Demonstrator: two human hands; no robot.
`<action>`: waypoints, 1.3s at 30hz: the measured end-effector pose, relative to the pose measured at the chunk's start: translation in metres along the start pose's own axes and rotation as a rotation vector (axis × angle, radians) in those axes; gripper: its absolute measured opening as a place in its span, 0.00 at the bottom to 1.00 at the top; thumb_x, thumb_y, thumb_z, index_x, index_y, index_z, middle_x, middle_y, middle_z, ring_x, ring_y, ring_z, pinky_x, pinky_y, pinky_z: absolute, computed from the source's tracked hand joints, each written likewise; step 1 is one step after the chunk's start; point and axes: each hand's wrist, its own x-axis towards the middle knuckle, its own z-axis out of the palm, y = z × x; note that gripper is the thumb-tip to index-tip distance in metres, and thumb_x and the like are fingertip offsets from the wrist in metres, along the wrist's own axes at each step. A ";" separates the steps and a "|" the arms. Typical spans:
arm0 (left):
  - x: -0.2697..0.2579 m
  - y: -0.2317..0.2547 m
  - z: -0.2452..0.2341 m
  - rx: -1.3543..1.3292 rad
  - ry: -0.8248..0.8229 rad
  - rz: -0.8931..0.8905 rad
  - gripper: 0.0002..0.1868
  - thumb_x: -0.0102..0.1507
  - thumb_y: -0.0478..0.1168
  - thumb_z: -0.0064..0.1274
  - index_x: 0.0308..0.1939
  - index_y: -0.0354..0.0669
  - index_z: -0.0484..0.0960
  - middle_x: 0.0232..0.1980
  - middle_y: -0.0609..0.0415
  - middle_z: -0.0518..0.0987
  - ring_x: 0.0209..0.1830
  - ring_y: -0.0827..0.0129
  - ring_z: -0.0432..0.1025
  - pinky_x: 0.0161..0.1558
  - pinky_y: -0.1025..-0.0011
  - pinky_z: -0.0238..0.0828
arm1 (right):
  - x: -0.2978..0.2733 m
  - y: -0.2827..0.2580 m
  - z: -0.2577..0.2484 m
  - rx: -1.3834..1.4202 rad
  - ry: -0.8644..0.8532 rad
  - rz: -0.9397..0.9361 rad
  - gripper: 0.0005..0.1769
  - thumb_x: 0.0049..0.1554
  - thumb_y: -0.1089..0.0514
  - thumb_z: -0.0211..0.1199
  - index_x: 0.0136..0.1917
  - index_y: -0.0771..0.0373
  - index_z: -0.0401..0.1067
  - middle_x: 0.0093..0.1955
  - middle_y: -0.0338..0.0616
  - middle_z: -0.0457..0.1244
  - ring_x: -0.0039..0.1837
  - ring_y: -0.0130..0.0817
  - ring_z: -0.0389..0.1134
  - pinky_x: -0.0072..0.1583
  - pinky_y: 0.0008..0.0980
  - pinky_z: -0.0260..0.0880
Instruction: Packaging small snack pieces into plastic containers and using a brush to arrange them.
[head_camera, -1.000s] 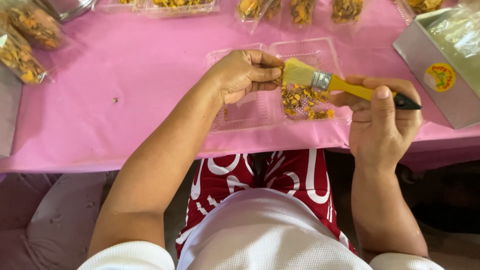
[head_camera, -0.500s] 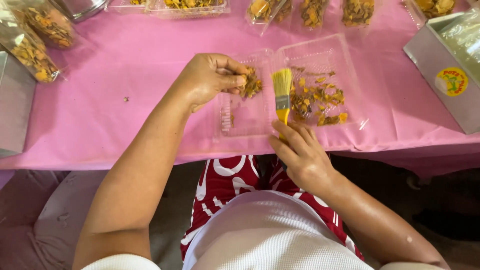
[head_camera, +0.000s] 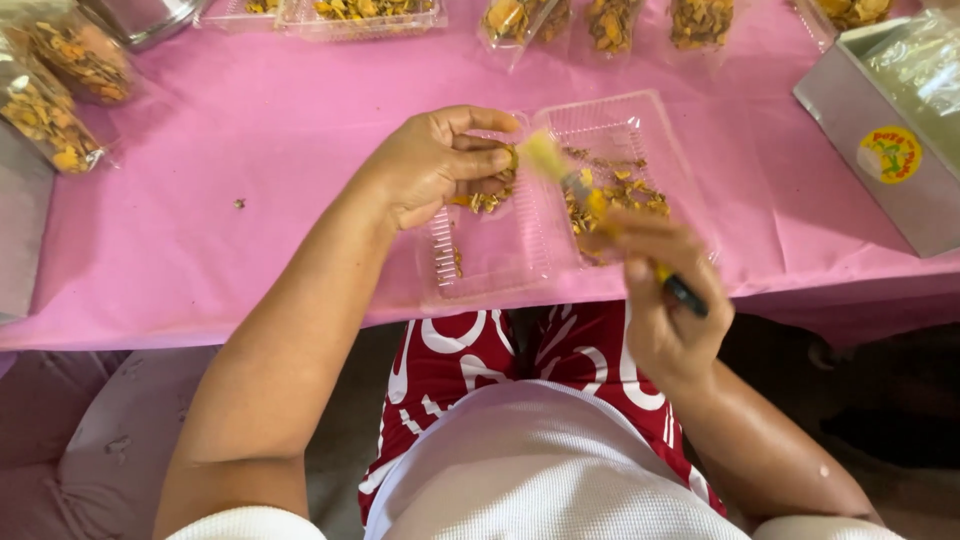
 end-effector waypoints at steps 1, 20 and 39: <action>0.000 -0.002 -0.001 -0.002 -0.002 -0.008 0.22 0.58 0.28 0.64 0.56 0.38 0.80 0.44 0.47 0.84 0.38 0.63 0.83 0.39 0.70 0.88 | 0.001 0.002 -0.007 -0.004 0.001 0.008 0.15 0.66 0.62 0.54 0.51 0.80 0.71 0.55 0.74 0.67 0.52 0.64 0.75 0.54 0.55 0.78; 0.042 -0.009 -0.008 1.597 0.093 0.091 0.08 0.56 0.28 0.53 0.33 0.46 0.80 0.32 0.51 0.79 0.32 0.54 0.73 0.29 0.53 0.64 | -0.044 0.039 -0.045 -0.534 -0.213 -0.125 0.13 0.62 0.82 0.61 0.56 0.73 0.75 0.67 0.63 0.62 0.64 0.56 0.68 0.67 0.47 0.74; 0.072 -0.032 0.119 1.395 -0.354 -0.131 0.14 0.60 0.31 0.59 0.49 0.39 0.76 0.41 0.58 0.78 0.36 0.77 0.73 0.40 0.73 0.72 | -0.011 0.002 -0.082 -0.538 -0.020 -0.127 0.04 0.69 0.78 0.58 0.54 0.81 0.73 0.63 0.70 0.63 0.60 0.60 0.71 0.66 0.53 0.75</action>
